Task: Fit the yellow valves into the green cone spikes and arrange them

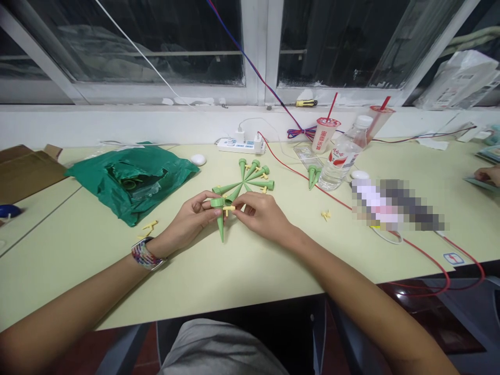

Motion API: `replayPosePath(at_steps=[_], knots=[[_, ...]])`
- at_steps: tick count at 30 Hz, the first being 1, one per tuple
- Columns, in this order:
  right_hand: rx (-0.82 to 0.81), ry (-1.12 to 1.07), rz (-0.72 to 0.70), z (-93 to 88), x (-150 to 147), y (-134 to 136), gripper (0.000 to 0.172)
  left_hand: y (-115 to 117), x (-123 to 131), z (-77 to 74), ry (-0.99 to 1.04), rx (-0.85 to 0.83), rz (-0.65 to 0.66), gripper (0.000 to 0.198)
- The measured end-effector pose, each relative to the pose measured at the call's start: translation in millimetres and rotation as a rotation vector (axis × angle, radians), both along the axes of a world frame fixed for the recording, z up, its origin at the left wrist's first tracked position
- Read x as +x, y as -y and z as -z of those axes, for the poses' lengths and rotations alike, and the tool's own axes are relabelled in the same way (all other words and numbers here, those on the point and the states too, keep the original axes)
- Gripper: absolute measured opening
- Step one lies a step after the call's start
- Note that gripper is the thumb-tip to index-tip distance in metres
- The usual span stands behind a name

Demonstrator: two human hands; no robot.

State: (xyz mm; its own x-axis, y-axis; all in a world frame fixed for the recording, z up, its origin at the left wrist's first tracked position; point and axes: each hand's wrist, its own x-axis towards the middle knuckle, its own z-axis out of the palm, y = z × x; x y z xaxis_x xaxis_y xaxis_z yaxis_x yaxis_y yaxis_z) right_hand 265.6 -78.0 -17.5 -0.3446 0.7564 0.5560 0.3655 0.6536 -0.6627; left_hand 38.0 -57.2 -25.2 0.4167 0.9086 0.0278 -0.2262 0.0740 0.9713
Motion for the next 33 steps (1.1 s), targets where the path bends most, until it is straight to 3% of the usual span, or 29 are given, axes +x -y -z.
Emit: replayPosePath(at_steps=[6,10,13,14,16,18,21,23,27,31,33], knots=[[-0.213,0.121,0.013,-3.4,1.1,-0.6,0.041,1.0,0.4,-0.1,0.012,-0.012,0.0,0.036],[-0.245,-0.005,-0.01,-1.0,-0.5,-0.9,0.015,1.1,1.0,-0.1,0.034,-0.025,-0.007,0.036],[-0.213,-0.032,-0.039,-0.1,-0.1,-1.3,0.013,1.5,1.4,-1.6,0.037,-0.02,-0.005,0.035],[-0.221,-0.013,-0.036,-0.4,0.6,-1.4,0.013,1.8,1.6,-2.4,0.035,-0.021,0.002,0.035],[-0.262,0.042,-0.012,-1.5,2.2,-1.3,0.033,2.5,2.0,-4.2,0.033,-0.025,0.015,0.035],[-0.286,0.082,0.008,-2.6,3.3,-1.1,0.04,3.1,2.5,-5.8,0.034,-0.028,0.025,0.034],[-0.218,0.076,-0.012,-2.9,3.4,-0.8,0.02,3.3,2.9,-6.6,0.035,-0.021,0.029,0.033],[-0.154,0.084,-0.022,-2.3,3.0,-0.7,0.017,2.9,2.5,-6.1,0.032,-0.017,0.036,0.032],[-0.145,0.144,0.018,-1.0,3.8,-0.1,0.04,2.6,1.7,-5.2,0.04,-0.023,0.056,0.03],[-0.061,0.17,0.004,-0.1,4.3,0.8,0.023,3.3,2.0,-6.0,0.052,-0.015,0.047,0.031],[0.004,0.196,-0.003,0.8,4.0,0.8,0.024,3.6,2.4,-6.1,0.051,-0.012,0.057,0.031]])
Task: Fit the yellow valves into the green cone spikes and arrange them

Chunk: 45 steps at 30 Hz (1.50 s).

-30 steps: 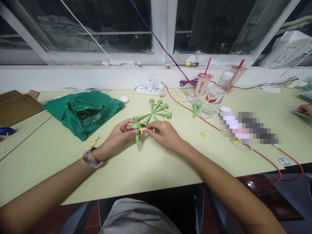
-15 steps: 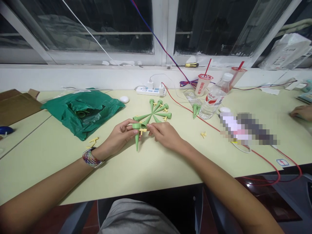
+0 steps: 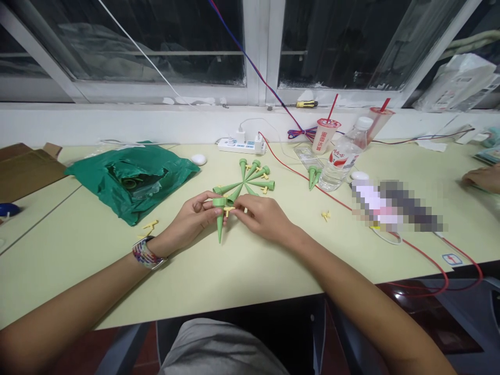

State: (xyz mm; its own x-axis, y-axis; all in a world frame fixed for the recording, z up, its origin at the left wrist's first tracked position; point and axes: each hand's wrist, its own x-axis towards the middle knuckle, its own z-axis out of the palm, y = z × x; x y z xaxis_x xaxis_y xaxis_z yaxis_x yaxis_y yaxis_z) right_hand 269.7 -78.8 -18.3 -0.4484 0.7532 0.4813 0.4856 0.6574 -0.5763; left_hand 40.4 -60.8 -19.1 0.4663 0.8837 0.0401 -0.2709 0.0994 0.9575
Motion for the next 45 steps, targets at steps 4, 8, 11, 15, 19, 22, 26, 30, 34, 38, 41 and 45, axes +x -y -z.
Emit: replayPosePath(at_steps=[4,8,11,15,19,22,26,30,34,38,41,45], knots=[[0.045,0.048,0.092,3.1,0.8,-1.1,0.04,-0.4,0.3,1.4,0.01,-0.001,0.017,0.031],[0.142,0.055,0.045,6.3,1.3,-1.5,0.028,-1.8,-0.4,2.7,0.0,0.0,-0.005,0.032],[0.175,0.107,0.036,7.9,-0.6,-0.8,0.034,-2.0,-0.8,3.2,-0.004,0.005,0.011,0.032],[0.165,0.118,0.072,8.5,-1.3,-0.1,0.036,-1.4,-0.8,3.9,0.015,0.006,0.021,0.031],[0.201,0.119,0.036,8.8,-0.2,0.2,0.024,-1.6,-0.8,4.2,0.032,-0.003,0.02,0.029],[0.222,0.158,0.035,9.1,-1.0,0.4,0.033,-1.8,-0.9,4.2,0.022,0.008,0.044,0.028],[0.242,0.158,0.039,9.0,-2.5,0.9,0.031,-2.1,-1.3,4.0,0.018,-0.001,0.038,0.028],[0.301,0.19,0.051,9.9,-2.8,1.2,0.028,-2.3,-2.5,3.4,0.014,-0.003,0.053,0.027],[0.292,0.17,0.07,10.9,-4.0,1.2,0.028,-1.2,-2.7,3.0,-0.002,0.007,0.089,0.031],[0.131,0.08,0.032,7.4,-8.1,3.3,0.027,0.2,-2.0,4.7,-0.025,0.044,0.085,0.031],[-0.069,-0.01,-0.004,4.1,-11.4,5.6,0.032,0.5,-2.0,6.3,-0.039,0.062,0.05,0.033],[-0.15,-0.058,0.015,5.1,-11.4,6.8,0.024,0.5,-2.2,6.0,-0.028,0.057,0.052,0.031]])
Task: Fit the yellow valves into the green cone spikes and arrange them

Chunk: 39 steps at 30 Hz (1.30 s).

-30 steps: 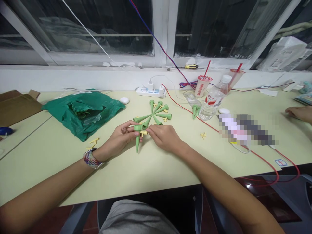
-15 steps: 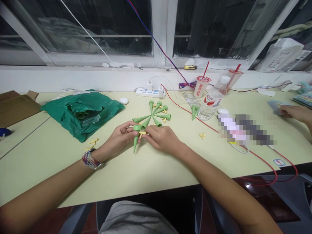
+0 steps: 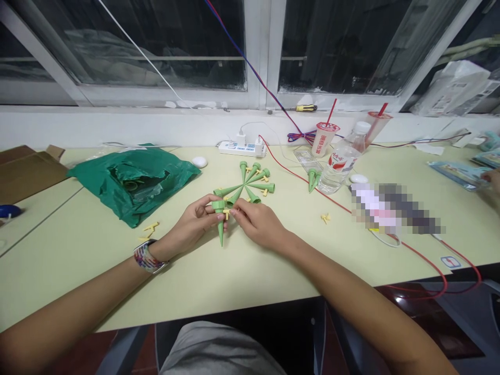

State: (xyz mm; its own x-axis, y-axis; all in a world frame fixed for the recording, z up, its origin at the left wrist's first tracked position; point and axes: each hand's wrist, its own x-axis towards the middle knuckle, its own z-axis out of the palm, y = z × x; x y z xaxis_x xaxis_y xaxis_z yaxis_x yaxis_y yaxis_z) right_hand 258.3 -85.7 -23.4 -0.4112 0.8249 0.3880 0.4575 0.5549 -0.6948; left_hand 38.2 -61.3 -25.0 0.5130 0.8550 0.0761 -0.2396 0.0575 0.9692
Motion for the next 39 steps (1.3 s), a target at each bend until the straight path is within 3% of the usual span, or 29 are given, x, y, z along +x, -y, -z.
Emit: replayPosePath(at_steps=[3,5,11,17,22,30,39], knots=[[0.085,0.026,-0.002,2.2,1.9,-0.4,0.016,0.8,-0.2,-1.1,0.011,-0.016,0.02,0.028],[0.1,0.028,-0.015,2.0,2.2,-0.9,0.02,1.7,-0.1,-1.4,0.009,-0.016,0.024,0.028],[-0.193,-0.1,-0.084,-1.6,-0.5,-0.9,0.036,2.9,1.9,-4.2,0.018,-0.018,0.005,0.03],[0.007,-0.019,-0.03,-0.3,0.8,-1.4,0.025,2.4,1.1,-5.4,0.014,-0.022,0.012,0.026],[-0.108,-0.042,-0.061,-1.2,0.8,-2.4,0.038,1.3,-0.4,-3.2,-0.01,0.02,0.004,0.026],[-0.021,-0.046,-0.043,-1.7,0.6,-2.2,0.028,3.2,0.6,-8.1,-0.019,0.001,-0.004,0.027],[-0.171,-0.096,-0.085,-4.8,-0.4,-1.9,0.035,3.3,-0.6,-6.9,-0.006,0.036,0.002,0.028]])
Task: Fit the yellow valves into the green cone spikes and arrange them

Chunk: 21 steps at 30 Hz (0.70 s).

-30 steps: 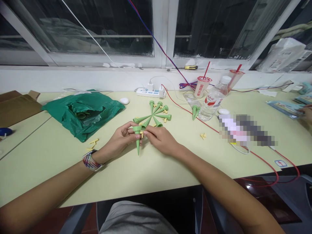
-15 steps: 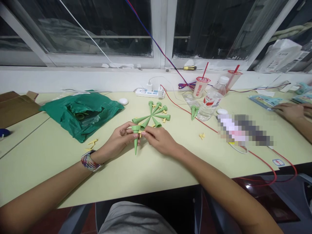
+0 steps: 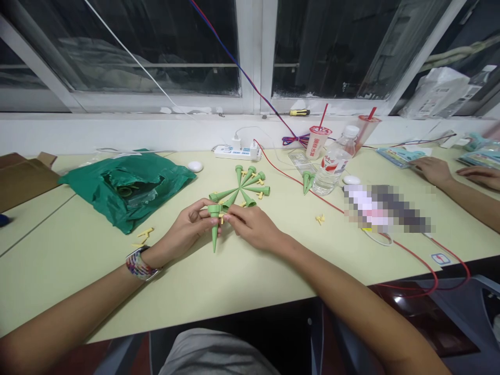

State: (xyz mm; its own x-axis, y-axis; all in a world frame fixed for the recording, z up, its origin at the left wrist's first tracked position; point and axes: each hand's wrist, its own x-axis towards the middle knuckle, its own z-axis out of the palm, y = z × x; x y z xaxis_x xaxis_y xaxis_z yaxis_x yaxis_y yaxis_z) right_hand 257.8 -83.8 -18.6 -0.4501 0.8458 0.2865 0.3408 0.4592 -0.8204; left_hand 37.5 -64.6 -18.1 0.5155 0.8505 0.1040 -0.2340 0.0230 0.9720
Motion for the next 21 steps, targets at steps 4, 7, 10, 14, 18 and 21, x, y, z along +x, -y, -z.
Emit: replayPosePath(at_steps=[4,7,10,14,18,21], knots=[[-0.066,-0.059,-0.015,-1.3,-0.9,0.7,0.036,-1.2,-1.4,1.4,-0.03,0.029,-0.004,0.029],[-0.122,-0.104,-0.021,-1.4,-1.9,0.9,0.037,-1.6,-2.1,1.9,-0.039,0.039,-0.006,0.029],[-0.162,-0.13,-0.023,-0.8,-2.2,1.0,0.038,-1.6,-2.3,2.3,-0.037,0.042,-0.019,0.03],[-0.193,-0.142,-0.021,0.4,-2.0,0.7,0.037,-1.3,-2.5,2.5,-0.058,0.057,-0.037,0.034],[-0.232,-0.184,-0.023,2.3,-2.8,-0.3,0.028,-0.7,-3.7,0.4,-0.114,0.104,-0.05,0.033],[-0.229,-0.22,-0.019,3.6,-3.8,-1.1,0.021,-0.7,-5.0,-2.0,-0.176,0.133,-0.075,0.029]])
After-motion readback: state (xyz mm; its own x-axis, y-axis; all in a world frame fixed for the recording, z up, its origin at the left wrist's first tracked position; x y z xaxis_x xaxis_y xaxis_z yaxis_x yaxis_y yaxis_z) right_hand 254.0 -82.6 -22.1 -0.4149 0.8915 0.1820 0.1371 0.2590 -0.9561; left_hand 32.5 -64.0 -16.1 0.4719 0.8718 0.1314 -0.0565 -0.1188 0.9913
